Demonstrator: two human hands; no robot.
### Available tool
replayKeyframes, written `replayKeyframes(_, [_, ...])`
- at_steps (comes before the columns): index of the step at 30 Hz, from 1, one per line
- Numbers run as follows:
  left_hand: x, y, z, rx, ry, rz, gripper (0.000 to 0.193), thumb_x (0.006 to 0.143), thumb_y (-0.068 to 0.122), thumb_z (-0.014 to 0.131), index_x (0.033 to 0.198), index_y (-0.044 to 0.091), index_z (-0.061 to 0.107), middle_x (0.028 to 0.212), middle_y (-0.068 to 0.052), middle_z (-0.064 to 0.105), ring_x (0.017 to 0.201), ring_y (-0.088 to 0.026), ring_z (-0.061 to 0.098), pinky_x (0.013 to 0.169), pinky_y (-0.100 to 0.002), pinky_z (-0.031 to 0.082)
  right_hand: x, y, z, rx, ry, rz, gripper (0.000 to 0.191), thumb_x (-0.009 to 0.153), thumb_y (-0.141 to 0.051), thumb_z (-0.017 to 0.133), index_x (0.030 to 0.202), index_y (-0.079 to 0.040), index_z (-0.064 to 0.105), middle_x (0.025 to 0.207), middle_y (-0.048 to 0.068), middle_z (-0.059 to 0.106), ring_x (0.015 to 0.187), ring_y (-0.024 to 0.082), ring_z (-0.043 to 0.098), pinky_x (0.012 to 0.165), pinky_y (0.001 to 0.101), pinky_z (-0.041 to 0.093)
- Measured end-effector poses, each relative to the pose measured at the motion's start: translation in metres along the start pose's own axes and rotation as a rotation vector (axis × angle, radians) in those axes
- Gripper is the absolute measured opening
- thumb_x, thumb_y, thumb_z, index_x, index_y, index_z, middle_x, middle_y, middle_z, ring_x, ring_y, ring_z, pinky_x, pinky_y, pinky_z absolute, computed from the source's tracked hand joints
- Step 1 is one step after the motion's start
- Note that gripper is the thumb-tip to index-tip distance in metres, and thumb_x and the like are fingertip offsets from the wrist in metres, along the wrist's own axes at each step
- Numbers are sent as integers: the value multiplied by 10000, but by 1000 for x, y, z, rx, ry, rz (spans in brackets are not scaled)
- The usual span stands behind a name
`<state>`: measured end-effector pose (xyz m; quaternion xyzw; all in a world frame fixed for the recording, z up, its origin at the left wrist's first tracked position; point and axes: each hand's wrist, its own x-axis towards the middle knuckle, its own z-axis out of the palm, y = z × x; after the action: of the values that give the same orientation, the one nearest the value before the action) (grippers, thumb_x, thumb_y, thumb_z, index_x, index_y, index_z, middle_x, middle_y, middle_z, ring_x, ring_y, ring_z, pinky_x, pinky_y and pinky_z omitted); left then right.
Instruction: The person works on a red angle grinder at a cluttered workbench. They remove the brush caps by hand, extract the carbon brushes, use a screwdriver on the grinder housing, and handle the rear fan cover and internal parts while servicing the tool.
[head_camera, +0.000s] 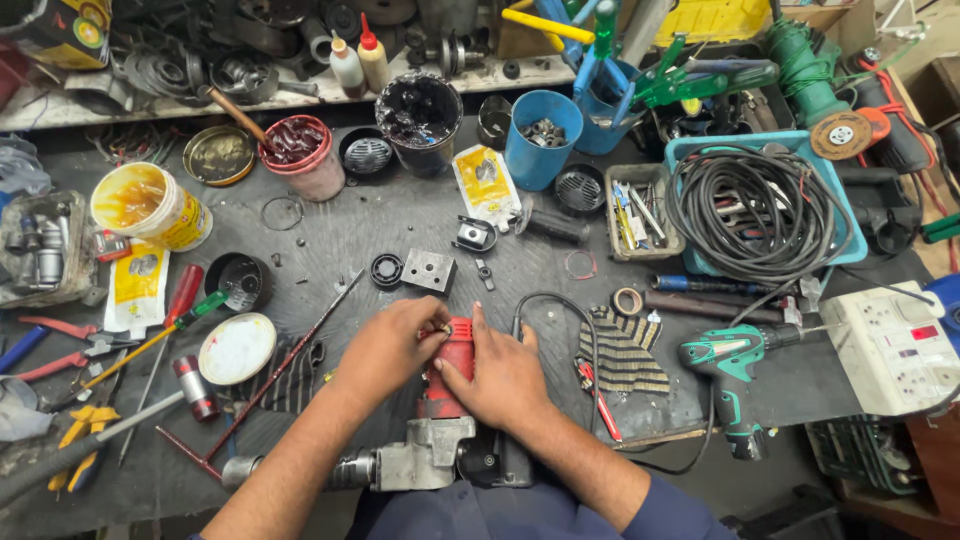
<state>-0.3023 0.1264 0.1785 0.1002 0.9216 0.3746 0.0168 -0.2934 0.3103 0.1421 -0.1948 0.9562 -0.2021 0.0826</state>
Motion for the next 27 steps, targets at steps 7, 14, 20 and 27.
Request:
replayKeyframes(7, [-1, 3, 0, 93, -41, 73, 185, 800, 162, 739, 921, 67, 636, 881, -134, 684, 889, -353, 671, 764, -469, 536, 0, 3, 6, 3, 4, 0, 954, 860, -536, 627, 1503, 104, 332, 1135, 182, 704, 1048, 316, 683, 1066, 635, 320])
replayKeyframes(14, [-4, -11, 8, 40, 80, 254, 239, 845, 137, 705, 1076, 77, 701, 990, -122, 711, 949, -349, 677, 818, -453, 548, -1, 5, 9, 6, 44, -31, 954, 867, -551, 633, 1492, 111, 346, 1131, 190, 702, 1039, 323, 681, 1054, 634, 322])
replayKeyframes(20, [-5, -27, 13, -2, 65, 248, 195, 845, 150, 738, 1032, 97, 724, 1000, -98, 740, 948, -317, 706, 824, -423, 568, -2, 4, 7, 9, 49, -40, 967, 878, -579, 623, 1489, 117, 344, 1120, 190, 703, 1042, 327, 681, 1036, 616, 339])
replayKeyframes(27, [-10, -26, 16, 53, 129, 294, 170, 868, 153, 743, 1023, 85, 722, 991, -92, 740, 947, -311, 707, 811, -419, 569, -1, 2, 2, 2, 18, -18, 972, 878, -583, 620, 1493, 114, 337, 1112, 193, 701, 1019, 330, 684, 1061, 614, 326])
